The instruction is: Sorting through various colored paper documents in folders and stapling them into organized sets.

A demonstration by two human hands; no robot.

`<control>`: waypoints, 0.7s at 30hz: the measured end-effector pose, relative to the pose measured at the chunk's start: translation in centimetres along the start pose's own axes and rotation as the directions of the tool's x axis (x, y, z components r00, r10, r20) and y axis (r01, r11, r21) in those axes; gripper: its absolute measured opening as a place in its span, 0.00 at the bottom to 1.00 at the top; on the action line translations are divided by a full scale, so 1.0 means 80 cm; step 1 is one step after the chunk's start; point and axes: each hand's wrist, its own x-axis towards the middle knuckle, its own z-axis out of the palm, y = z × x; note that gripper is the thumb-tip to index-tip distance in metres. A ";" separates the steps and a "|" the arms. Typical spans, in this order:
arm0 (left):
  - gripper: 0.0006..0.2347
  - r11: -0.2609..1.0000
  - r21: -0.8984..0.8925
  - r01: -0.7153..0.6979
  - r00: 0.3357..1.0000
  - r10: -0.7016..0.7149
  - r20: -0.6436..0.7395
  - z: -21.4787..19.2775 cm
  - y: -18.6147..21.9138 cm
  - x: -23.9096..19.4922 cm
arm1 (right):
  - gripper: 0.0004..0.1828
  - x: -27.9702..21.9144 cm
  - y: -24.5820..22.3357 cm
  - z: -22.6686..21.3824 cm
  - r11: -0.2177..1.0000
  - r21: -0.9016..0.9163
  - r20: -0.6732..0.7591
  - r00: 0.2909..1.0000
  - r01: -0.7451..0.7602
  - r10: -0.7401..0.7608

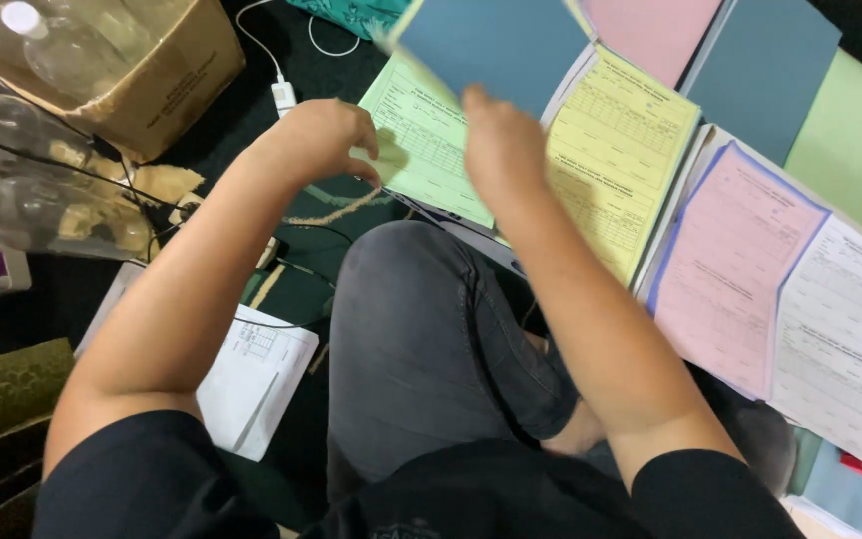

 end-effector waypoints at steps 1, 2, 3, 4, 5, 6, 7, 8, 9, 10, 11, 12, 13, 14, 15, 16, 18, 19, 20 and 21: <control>0.18 1.000 0.001 -0.001 1.000 0.001 0.002 -0.002 0.000 -0.003 | 0.03 -0.004 -0.011 0.008 1.000 0.001 0.000 1.000 -0.001 0.001; 0.17 0.999 -0.050 -0.010 1.000 0.009 -0.026 -0.004 -0.001 -0.004 | 0.05 -0.007 -0.021 0.016 1.000 0.001 0.107 0.994 -0.010 0.010; 0.17 0.995 -0.101 -0.021 0.998 0.016 -0.053 -0.005 -0.001 -0.006 | 0.07 -0.011 -0.030 0.025 1.000 0.000 0.212 0.977 -0.019 0.019; 0.17 0.994 -0.107 -0.023 0.999 0.018 -0.051 -0.007 -0.001 -0.009 | 0.07 -0.017 -0.034 0.025 1.000 -0.002 0.218 0.976 -0.022 0.022; 0.14 0.991 -0.108 -0.077 0.993 0.067 -0.099 -0.009 -0.001 -0.011 | 0.07 -0.023 -0.038 0.026 0.997 0.075 0.244 0.970 -0.032 0.013; 0.11 0.985 -0.108 -0.132 0.982 0.116 -0.146 -0.010 0.000 -0.014 | 0.07 -0.031 -0.042 0.026 0.987 0.152 0.269 0.963 -0.047 0.004; 0.11 0.984 -0.115 -0.135 0.983 0.118 -0.143 -0.009 0.003 -0.019 | 0.07 -0.038 -0.043 0.030 0.987 0.150 0.275 0.961 -0.052 0.009; 0.08 0.994 -0.064 -0.090 0.989 0.082 -0.123 -0.011 0.005 -0.021 | 0.06 -0.041 -0.042 0.033 0.981 0.191 0.214 0.977 -0.031 -0.011; 0.06 0.999 -0.012 -0.046 0.993 0.045 -0.105 -0.013 0.007 -0.023 | 0.05 -0.045 -0.042 0.035 0.973 0.231 0.151 0.988 -0.008 -0.028; 0.06 0.999 -0.013 -0.049 0.993 0.047 -0.105 -0.016 0.011 -0.023 | 0.05 -0.042 -0.037 0.037 0.973 0.230 0.151 0.988 -0.010 -0.025; 0.06 0.998 0.061 -0.009 1.000 0.010 -0.014 -0.019 0.015 -0.023 | 0.07 -0.039 -0.033 0.039 0.960 0.276 0.180 0.978 0.053 -0.105; 0.07 0.990 0.139 0.030 0.997 -0.040 0.072 -0.023 0.019 -0.025 | 0.10 -0.036 -0.029 0.041 0.938 0.326 0.206 0.960 0.116 -0.190; 0.07 0.990 0.139 0.031 0.997 -0.042 0.072 -0.024 0.021 -0.026 | 0.10 -0.037 -0.032 0.024 0.938 0.326 0.206 0.960 0.117 -0.192; 0.08 0.988 0.154 0.025 0.997 -0.035 0.064 -0.025 0.023 -0.027 | 0.16 -0.037 -0.036 0.008 0.925 0.377 0.319 0.933 0.036 -0.166; 0.08 0.985 0.169 0.019 0.998 -0.029 0.057 -0.027 0.025 -0.028 | 0.21 -0.038 -0.039 -0.009 0.908 0.416 0.429 0.891 -0.051 -0.147; 0.08 0.986 0.168 0.020 0.998 -0.030 0.056 -0.026 0.025 -0.028 | 0.21 -0.037 -0.040 -0.012 0.908 0.415 0.430 0.890 -0.050 -0.148; 0.07 0.975 0.223 0.003 0.999 -0.015 0.050 -0.025 0.026 -0.028 | 0.25 -0.037 -0.043 -0.019 0.906 0.409 0.479 0.870 -0.106 -0.115; 0.07 0.975 0.222 0.003 0.999 -0.014 0.048 -0.025 0.028 -0.028 | 0.25 -0.037 -0.043 -0.022 0.907 0.407 0.479 0.871 -0.105 -0.114; 0.07 0.972 0.235 0.011 0.999 -0.023 0.048 -0.026 0.029 -0.028 | 0.26 -0.036 -0.044 -0.025 0.905 0.410 0.489 0.865 -0.111 -0.115; 0.07 0.969 0.247 0.019 0.998 -0.032 0.048 -0.026 0.031 -0.029 | 0.27 -0.036 -0.045 -0.028 0.904 0.412 0.499 0.859 -0.117 -0.116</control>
